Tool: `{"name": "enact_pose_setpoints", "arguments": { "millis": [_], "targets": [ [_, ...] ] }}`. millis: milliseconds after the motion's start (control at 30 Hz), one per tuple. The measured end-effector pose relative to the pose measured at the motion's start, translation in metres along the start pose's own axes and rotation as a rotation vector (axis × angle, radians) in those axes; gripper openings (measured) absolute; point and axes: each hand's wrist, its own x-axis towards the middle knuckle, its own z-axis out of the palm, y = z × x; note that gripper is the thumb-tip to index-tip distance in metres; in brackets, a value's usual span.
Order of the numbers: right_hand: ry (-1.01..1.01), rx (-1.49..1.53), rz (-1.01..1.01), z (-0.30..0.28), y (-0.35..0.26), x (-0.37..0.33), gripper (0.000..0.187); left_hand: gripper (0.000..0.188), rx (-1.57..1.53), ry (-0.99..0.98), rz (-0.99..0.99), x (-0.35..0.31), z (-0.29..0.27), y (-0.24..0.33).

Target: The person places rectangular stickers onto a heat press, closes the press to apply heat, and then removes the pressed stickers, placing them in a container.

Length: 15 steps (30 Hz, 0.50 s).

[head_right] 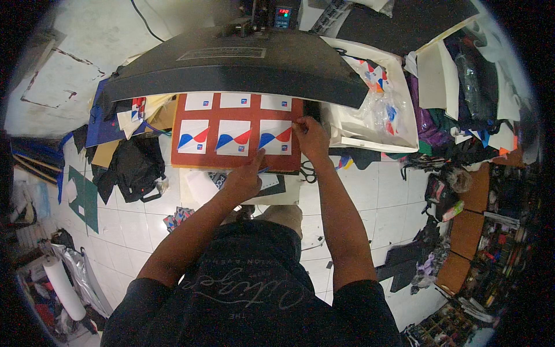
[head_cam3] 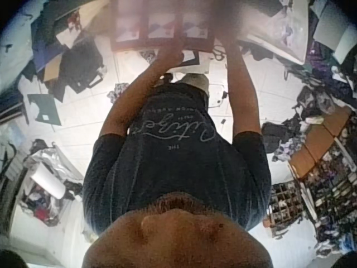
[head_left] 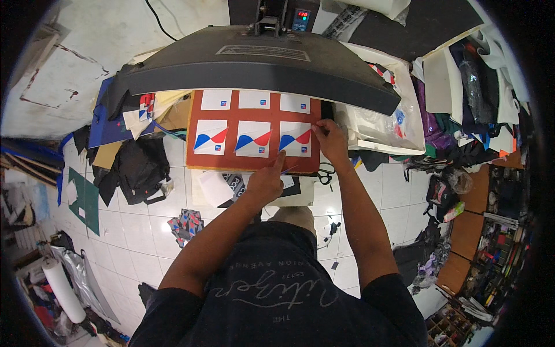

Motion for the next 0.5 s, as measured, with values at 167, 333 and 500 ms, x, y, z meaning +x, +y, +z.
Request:
{"name": "enact_pose_setpoints", "arguments": {
  "millis": [167, 333, 500],
  "targets": [
    [-0.041, -0.026, 0.010, -0.004, -0.001, -0.011, 0.023, 0.081, 0.005, -0.019, -0.018, -0.001, -0.004, 0.002],
    [-0.048, -0.107, -0.116, -0.004, -0.011, -0.033, 0.019, 0.081, 0.027, -0.050, -0.043, 0.001, -0.006, 0.002],
    [0.007, -0.194, -0.275, -0.005, -0.012, -0.037, 0.017, 0.080, 0.040, -0.021, 0.002, 0.002, 0.000, -0.004]
  ]
}}
